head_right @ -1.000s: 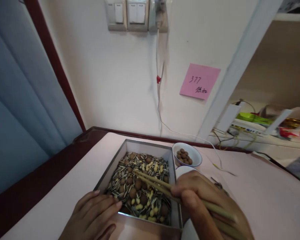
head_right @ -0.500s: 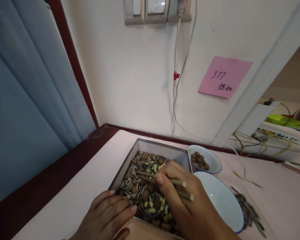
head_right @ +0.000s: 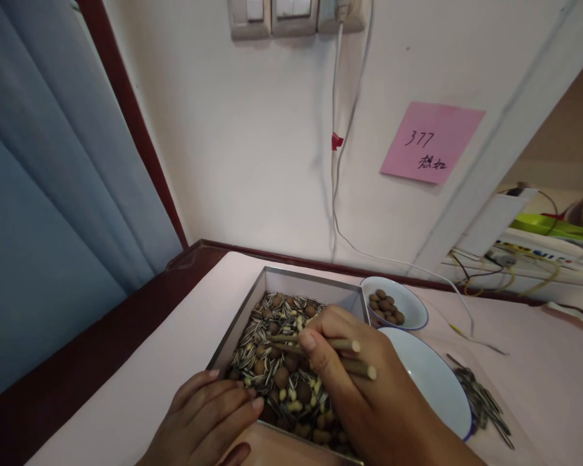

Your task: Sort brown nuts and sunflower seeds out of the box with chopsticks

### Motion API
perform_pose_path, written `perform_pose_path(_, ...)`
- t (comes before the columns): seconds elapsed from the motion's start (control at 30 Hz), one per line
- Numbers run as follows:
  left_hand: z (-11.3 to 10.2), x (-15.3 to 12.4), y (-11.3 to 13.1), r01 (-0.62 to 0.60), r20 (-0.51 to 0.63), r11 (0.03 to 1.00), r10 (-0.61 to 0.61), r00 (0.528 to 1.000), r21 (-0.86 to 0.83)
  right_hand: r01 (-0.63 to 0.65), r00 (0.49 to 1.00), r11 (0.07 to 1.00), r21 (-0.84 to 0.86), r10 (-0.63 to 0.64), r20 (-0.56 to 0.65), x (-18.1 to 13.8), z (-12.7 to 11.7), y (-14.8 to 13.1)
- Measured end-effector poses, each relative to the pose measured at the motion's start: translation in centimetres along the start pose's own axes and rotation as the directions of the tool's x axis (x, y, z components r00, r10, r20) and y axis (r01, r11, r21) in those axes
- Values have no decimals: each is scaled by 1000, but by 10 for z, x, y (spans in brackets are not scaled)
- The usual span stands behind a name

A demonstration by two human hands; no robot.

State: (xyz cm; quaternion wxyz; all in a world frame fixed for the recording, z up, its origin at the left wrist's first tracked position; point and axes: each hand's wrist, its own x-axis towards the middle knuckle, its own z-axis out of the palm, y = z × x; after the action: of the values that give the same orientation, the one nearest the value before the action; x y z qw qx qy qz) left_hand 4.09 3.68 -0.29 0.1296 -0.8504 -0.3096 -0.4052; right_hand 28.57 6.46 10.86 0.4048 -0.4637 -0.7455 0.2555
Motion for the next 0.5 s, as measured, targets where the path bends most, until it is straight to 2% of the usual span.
perform_pose_path(0.13, 0, 1, -2, -26, 14, 1000, 26, 1000, -4, 15, 1000, 1000, 13, -15, 5, 2, 5, -1)
perform_pose_path(0.23, 2, 2, -4, -31, -17, 1000, 31, 999, 2, 32, 999, 999, 11, -31, -29, 4, 6, -2)
perform_pose_path(0.5, 3, 3, -6, -28, -43, 1000, 28, 999, 11, 62, 994, 998, -31, -64, -89, -11, -9, -6)
